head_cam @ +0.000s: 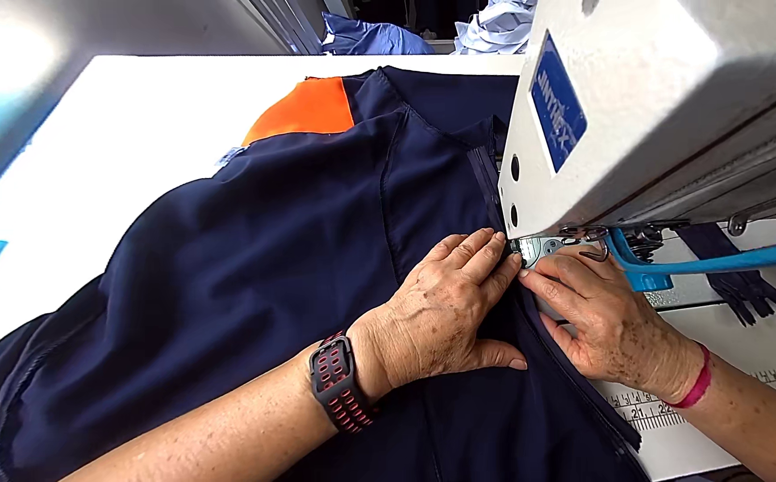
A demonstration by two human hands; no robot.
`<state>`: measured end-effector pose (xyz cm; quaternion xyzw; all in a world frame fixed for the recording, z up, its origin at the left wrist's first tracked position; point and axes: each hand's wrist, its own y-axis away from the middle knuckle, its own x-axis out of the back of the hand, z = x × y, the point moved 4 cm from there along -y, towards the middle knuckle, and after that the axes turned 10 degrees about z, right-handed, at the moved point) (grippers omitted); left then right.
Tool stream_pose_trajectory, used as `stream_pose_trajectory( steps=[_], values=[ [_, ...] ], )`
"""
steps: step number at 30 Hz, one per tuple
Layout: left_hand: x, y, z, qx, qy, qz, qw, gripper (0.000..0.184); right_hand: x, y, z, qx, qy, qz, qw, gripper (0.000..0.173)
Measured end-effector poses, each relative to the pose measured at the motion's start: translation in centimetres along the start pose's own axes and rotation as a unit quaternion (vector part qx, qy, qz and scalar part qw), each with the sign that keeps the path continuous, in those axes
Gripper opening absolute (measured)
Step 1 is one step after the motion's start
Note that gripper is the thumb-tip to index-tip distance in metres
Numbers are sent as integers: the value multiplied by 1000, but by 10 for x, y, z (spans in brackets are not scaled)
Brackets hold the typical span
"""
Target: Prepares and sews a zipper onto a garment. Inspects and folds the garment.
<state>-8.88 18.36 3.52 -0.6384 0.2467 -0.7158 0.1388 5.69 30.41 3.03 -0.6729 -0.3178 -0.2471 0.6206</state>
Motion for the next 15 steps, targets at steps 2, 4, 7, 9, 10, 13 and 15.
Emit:
stream_pose_trajectory(
  steps=[2,4,7,9,10,13,15],
  values=[
    [0,0,1,-12,-7,6,1000,87,3,2,-4,28,-3,2,1000,32],
    [2,1,4,-22,5,34,999,64,6,2,-8,61,-35,6,998,29],
    [8,-2,6,-44,34,83,995,27,8,3,-10,78,-76,19,994,26],
    [12,-4,5,-63,33,93,993,26,8,4,-11,78,-80,21,994,24],
    [13,-5,3,-70,32,96,992,26,8,4,-11,75,-81,21,994,24],
    [19,-4,-3,-97,34,117,988,25,8,4,-14,66,-68,24,995,26],
    [22,-3,-12,-119,43,121,985,25,9,4,-16,63,-57,19,996,26]
  ],
)
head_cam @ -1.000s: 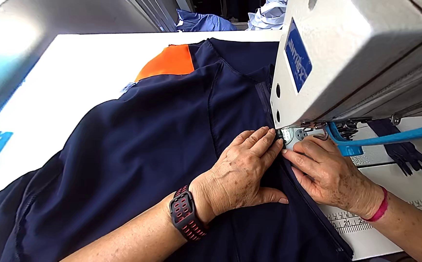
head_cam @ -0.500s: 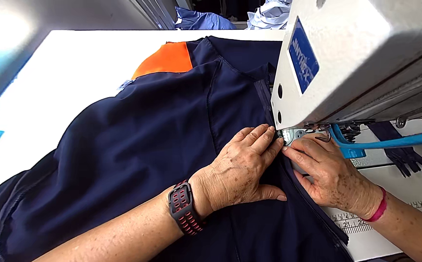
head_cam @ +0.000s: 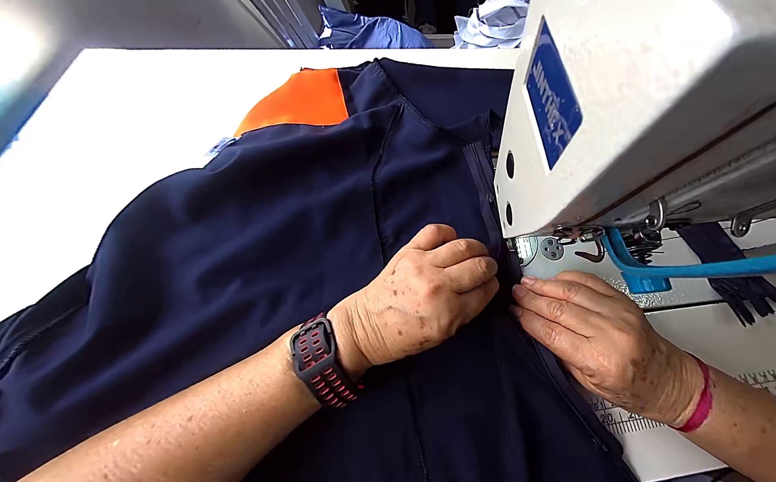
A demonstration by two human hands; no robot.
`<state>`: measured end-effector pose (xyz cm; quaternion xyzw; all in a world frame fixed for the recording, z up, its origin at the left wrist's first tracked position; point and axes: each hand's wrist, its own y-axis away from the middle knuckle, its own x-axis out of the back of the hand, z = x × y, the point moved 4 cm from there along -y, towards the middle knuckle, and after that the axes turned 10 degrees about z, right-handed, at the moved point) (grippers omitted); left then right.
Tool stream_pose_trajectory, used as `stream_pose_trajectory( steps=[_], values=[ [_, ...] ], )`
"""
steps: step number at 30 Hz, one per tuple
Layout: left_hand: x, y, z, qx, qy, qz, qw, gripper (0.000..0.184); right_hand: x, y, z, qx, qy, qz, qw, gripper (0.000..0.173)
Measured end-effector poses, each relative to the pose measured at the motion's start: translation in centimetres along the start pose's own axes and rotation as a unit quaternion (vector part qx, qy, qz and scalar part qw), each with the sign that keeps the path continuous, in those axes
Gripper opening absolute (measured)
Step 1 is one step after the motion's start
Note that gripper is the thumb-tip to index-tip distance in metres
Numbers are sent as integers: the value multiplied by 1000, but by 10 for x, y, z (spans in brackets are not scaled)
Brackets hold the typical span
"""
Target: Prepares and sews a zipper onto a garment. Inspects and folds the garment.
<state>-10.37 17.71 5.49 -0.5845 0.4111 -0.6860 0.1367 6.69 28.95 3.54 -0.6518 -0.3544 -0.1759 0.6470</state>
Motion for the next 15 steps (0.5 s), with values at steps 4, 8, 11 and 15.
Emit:
stream_pose_trajectory(
  steps=[4,8,11,15],
  values=[
    [-1,4,-14,-22,45,-33,998,24,0,1,-4,-7,13,-10,1000,24],
    [2,2,-10,-33,55,-65,996,22,0,1,-5,-9,20,-9,1000,24],
    [6,4,-13,-39,58,-85,994,23,0,1,-6,-6,17,-9,1000,24],
    [12,6,-6,-22,62,-120,991,21,-1,1,-5,-4,9,0,1000,24]
  ],
)
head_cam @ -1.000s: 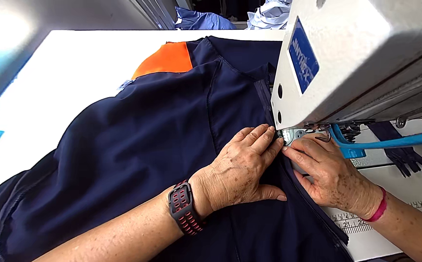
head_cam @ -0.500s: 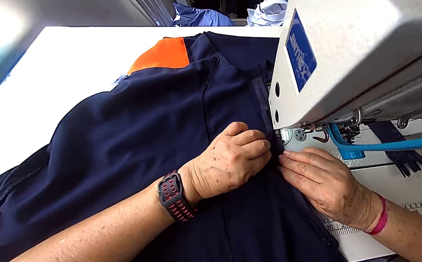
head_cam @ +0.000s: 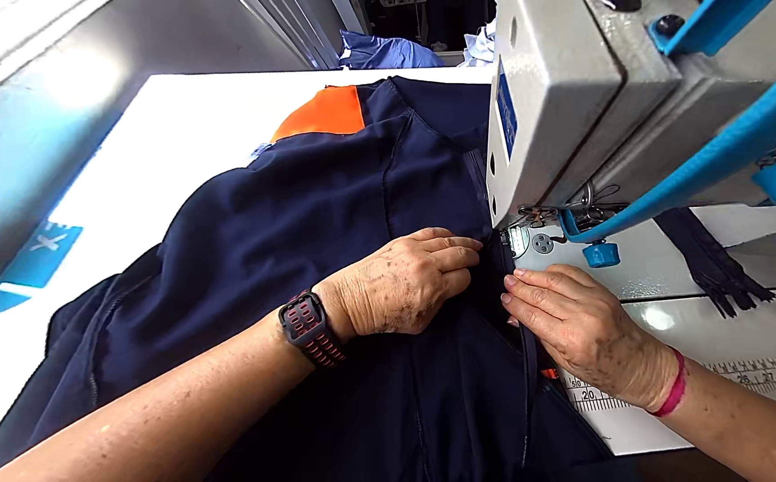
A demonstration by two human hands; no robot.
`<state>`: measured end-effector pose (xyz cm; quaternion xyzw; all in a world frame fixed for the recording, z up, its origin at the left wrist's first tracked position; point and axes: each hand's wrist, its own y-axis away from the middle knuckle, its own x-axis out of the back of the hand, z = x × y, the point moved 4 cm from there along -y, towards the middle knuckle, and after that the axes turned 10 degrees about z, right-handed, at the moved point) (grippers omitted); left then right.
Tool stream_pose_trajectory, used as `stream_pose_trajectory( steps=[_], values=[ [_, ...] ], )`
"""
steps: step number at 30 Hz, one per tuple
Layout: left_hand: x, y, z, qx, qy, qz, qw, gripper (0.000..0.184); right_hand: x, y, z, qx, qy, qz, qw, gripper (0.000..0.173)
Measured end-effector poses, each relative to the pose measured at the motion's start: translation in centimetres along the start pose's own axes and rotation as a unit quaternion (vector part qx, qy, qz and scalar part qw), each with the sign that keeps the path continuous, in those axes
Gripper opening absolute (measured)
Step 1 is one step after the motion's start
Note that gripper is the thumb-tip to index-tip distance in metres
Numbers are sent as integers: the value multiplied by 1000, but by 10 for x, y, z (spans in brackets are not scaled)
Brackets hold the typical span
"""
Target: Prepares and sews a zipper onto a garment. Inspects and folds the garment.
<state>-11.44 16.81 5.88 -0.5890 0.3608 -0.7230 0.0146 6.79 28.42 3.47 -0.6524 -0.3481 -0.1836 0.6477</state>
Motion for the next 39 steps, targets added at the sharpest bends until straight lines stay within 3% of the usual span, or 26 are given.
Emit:
stream_pose_trajectory(
  steps=[6,9,12,15,17,21,26,32,39],
  values=[
    [6,-1,56,9,115,-30,993,26,5,5,7,-5,-75,22,997,23],
    [7,6,92,55,147,-25,987,29,13,11,-1,13,-101,25,995,19],
    [2,14,113,172,77,-5,982,32,21,25,-13,21,-101,-5,995,21],
    [-7,12,132,231,-95,6,968,31,30,38,-22,12,-101,-26,994,21],
    [-12,9,147,226,-117,34,967,24,36,48,-27,17,-111,-31,993,22],
    [-28,13,172,163,-37,50,985,30,50,61,-31,54,-143,-52,987,21],
    [-44,5,194,240,-77,86,964,24,53,59,-29,64,-176,-45,981,18],
    [-61,18,188,182,-102,177,962,26,53,61,-30,83,-163,-56,982,24],
    [-59,20,186,225,-49,217,949,17,59,79,-40,62,-116,-84,988,33]
  ],
)
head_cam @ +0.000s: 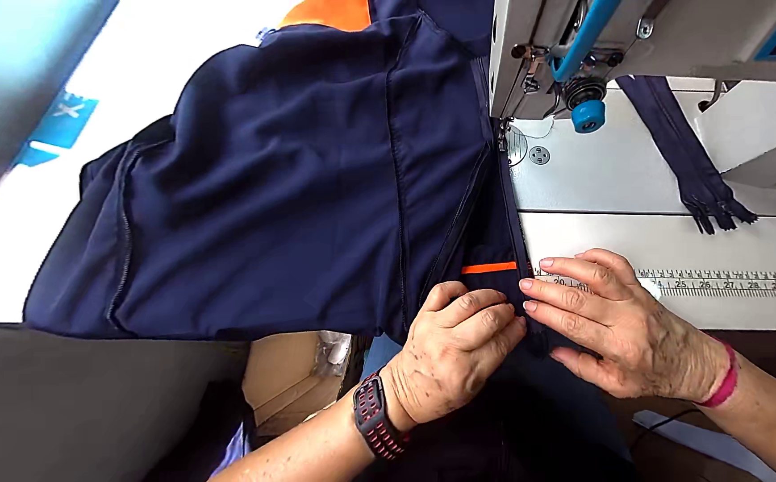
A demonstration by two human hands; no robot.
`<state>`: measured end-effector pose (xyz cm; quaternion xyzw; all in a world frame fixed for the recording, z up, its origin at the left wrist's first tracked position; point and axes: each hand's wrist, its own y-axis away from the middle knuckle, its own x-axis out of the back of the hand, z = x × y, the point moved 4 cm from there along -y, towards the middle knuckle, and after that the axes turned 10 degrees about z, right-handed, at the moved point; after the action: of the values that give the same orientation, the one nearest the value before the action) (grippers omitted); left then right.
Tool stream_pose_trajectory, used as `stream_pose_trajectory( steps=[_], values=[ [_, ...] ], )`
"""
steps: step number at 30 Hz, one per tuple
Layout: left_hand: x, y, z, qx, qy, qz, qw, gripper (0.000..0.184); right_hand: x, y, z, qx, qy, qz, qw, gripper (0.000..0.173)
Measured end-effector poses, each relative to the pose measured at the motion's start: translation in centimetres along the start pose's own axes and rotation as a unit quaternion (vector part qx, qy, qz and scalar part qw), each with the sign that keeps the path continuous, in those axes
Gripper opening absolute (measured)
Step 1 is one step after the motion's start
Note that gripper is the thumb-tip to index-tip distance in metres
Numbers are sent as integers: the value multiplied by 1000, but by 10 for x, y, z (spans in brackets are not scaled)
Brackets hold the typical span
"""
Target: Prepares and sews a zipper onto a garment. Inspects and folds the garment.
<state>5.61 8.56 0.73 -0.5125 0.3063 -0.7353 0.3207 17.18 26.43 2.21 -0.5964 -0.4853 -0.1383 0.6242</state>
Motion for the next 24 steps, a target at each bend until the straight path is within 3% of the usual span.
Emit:
stream_pose_trajectory(
  steps=[14,18,20,24],
  values=[
    [9,-15,-16,91,130,-24,987,21,-11,-16,-3,2,-42,72,997,19],
    [13,-29,-26,110,168,-79,976,26,-13,-24,0,1,-36,93,995,17],
    [15,-44,-32,91,125,-107,982,33,-14,-29,-3,14,-7,105,994,18],
    [6,-64,-55,-9,-130,-120,984,27,-20,-30,-9,30,41,128,990,21]
  ],
)
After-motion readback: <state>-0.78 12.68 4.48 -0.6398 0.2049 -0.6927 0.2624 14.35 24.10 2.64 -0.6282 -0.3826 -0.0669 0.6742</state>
